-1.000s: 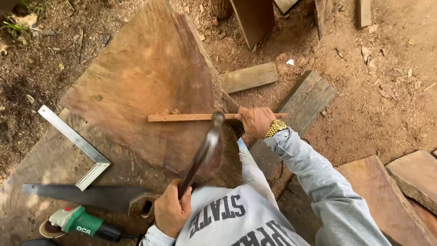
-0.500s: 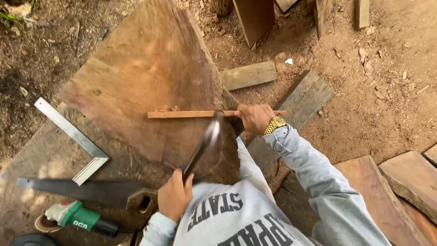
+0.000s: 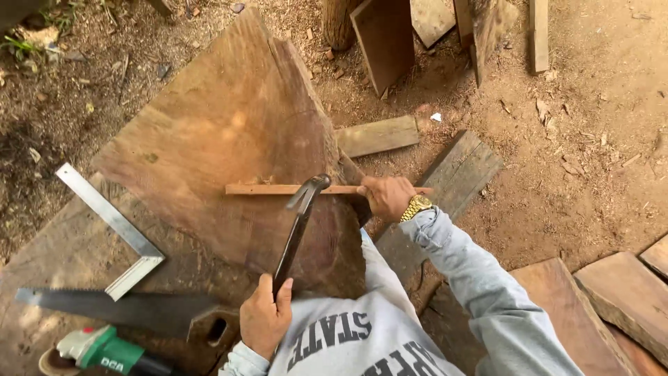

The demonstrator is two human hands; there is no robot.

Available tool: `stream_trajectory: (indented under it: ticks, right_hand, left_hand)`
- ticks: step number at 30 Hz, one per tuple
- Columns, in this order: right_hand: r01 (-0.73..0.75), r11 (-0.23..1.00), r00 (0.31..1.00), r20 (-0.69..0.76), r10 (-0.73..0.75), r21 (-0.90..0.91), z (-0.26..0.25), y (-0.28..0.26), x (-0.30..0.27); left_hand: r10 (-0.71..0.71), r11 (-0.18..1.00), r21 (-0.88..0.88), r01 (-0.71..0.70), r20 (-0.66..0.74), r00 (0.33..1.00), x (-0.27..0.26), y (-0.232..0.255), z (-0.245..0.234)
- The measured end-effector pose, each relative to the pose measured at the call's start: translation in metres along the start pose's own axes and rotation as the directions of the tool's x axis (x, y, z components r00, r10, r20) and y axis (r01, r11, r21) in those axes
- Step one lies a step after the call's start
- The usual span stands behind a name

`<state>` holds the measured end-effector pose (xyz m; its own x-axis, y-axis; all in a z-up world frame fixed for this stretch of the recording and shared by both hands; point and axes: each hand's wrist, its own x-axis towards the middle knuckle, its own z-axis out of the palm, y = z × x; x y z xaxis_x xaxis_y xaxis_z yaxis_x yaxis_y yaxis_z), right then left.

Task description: The recorder uses a wooden stick as a compass and a square ruler to mark a curved line on a wooden slab.

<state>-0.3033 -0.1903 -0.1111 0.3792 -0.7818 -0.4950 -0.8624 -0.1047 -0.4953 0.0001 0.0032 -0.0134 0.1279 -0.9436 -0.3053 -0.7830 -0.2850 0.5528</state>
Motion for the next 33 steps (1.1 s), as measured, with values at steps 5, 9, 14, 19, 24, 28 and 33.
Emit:
stream_trajectory:
  ticks: [5,9,14,19,24,28,33]
  right_hand:
    - [0.092,0.996,0.986,-0.142,-0.088,0.019,0.011,0.004,-0.002]
    - [0.045,0.999,0.993,-0.108,-0.042,0.031,-0.002,-0.008,-0.001]
    - [0.031,0.999,0.997,-0.068,-0.029,0.029,0.002,-0.003,0.0]
    - [0.0,1.0,0.999,-0.053,0.0,0.006,0.013,0.003,0.004]
    - [0.079,0.995,0.997,0.008,-0.08,0.055,0.006,0.008,0.004]
    - [0.023,0.993,0.998,0.059,-0.03,0.119,-0.001,-0.012,-0.016]
    - [0.233,0.972,0.935,-0.282,-0.215,0.033,0.039,0.014,-0.004]
  left_hand:
    - [0.11,0.994,0.031,-0.109,-0.023,0.994,0.001,0.003,0.007]
    - [-0.036,0.999,0.038,0.033,0.071,0.997,0.009,0.003,0.005]
    - [0.108,0.992,-0.06,-0.115,-0.112,0.988,-0.006,0.008,0.005]
    - [0.054,0.981,0.188,-0.05,-0.016,0.998,0.009,-0.004,0.019]
    - [-0.209,0.946,-0.225,0.232,0.123,0.97,0.005,0.022,-0.016]
    - [-0.23,0.95,-0.215,0.227,0.009,0.973,-0.02,-0.004,-0.002]
    - [-0.268,0.963,0.017,0.269,-0.056,0.962,-0.048,-0.031,0.011]
